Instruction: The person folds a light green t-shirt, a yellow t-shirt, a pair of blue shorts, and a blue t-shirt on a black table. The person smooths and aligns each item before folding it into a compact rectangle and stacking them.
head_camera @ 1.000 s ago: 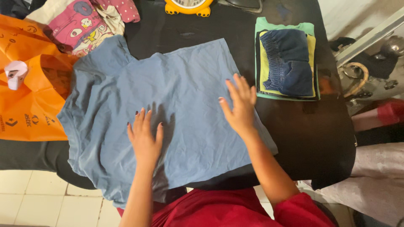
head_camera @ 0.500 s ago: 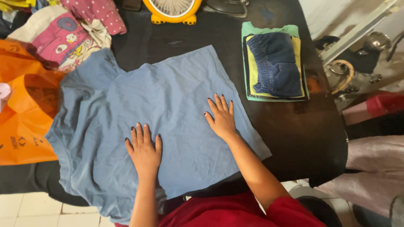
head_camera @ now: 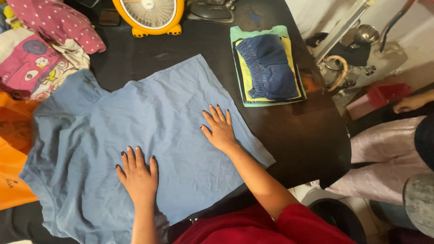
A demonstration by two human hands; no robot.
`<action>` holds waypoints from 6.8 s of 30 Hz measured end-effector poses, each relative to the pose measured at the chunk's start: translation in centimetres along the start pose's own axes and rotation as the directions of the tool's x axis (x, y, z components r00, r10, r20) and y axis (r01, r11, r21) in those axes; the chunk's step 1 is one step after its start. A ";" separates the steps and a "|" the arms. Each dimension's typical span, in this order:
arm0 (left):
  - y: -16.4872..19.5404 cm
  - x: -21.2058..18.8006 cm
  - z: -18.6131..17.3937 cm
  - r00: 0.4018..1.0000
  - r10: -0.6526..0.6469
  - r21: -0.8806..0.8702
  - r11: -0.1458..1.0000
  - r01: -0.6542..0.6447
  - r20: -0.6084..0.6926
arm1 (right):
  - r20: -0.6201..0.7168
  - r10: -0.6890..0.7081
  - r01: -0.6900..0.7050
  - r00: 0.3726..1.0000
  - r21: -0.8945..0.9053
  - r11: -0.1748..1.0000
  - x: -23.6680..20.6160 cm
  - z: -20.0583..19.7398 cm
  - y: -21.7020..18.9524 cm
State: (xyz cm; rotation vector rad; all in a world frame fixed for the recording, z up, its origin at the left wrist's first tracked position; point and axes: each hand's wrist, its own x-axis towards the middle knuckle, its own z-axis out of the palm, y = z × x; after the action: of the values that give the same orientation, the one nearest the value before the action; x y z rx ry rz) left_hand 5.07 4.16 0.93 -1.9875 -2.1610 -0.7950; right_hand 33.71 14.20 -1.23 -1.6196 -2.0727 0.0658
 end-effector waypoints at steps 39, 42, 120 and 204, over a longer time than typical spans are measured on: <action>0.0 0.7 2.0 0.999 -0.044 0.068 0.997 0.046 -0.022 | -0.714 -0.050 0.312 0.698 0.241 0.919 -0.3 -5.9 -1.2; 2.5 0.7 2.7 0.988 -0.152 0.173 0.973 0.156 -0.033 | -0.703 0.011 0.300 0.711 0.317 0.900 -0.8 -6.2 -2.4; -34.4 10.7 -9.1 0.868 -0.364 0.557 0.666 0.496 -0.338 | -0.135 -0.180 0.186 0.974 0.034 0.982 0.6 2.7 -2.5; -20.0 35.7 11.9 0.863 -0.416 -0.295 0.895 0.334 -0.288 | -0.272 0.192 -0.233 0.943 -0.127 0.964 32.8 9.4 9.6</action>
State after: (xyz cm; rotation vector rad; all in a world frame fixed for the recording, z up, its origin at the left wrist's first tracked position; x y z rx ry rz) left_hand -15.88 41.29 -0.71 -1.3657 -2.3477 -1.3990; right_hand 33.12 49.61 -1.00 -1.8359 -1.7376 -0.2298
